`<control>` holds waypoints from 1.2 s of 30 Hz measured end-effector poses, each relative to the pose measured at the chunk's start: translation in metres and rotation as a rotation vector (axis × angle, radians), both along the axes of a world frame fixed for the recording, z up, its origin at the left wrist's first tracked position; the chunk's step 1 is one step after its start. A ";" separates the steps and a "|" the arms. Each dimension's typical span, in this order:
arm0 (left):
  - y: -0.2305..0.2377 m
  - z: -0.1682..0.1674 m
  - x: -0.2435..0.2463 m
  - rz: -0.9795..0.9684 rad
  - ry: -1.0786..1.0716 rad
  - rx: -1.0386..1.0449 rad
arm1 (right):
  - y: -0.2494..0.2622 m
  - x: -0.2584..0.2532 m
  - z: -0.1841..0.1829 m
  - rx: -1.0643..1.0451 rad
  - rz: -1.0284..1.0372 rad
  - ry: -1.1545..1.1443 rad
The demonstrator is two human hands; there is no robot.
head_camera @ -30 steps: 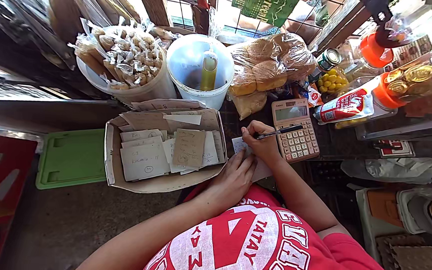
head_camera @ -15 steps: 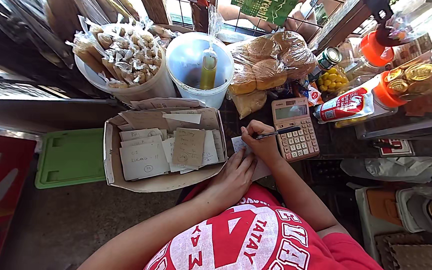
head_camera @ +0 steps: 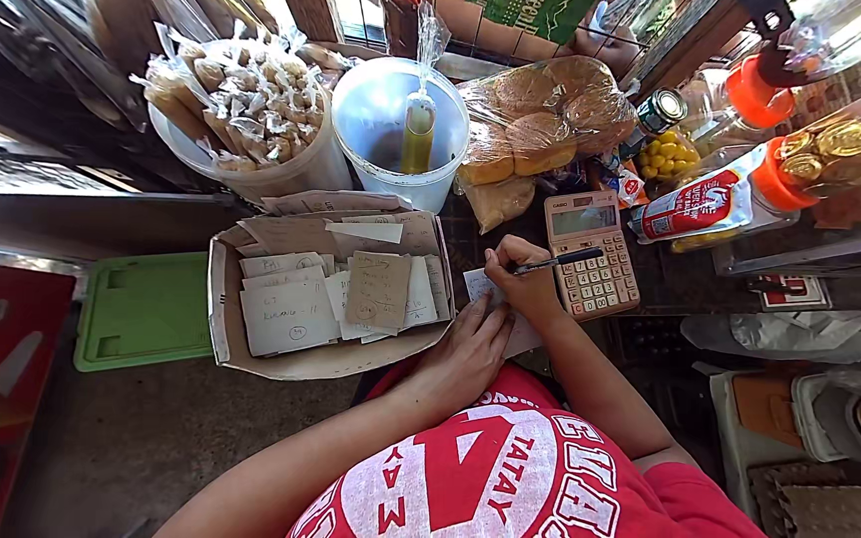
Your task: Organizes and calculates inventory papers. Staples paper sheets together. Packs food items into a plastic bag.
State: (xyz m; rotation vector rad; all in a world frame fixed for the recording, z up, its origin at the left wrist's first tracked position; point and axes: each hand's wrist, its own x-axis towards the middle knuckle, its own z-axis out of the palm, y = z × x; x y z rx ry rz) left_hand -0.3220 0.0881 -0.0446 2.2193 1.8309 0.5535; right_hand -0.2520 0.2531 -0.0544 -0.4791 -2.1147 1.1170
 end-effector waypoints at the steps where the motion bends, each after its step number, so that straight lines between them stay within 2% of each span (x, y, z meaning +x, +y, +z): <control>1: 0.000 0.001 0.000 -0.003 0.001 -0.008 | 0.000 0.000 0.000 0.000 -0.001 -0.002; 36: 0.001 0.005 -0.003 -0.033 -0.015 -0.040 | 0.002 0.004 0.003 -0.012 -0.014 -0.025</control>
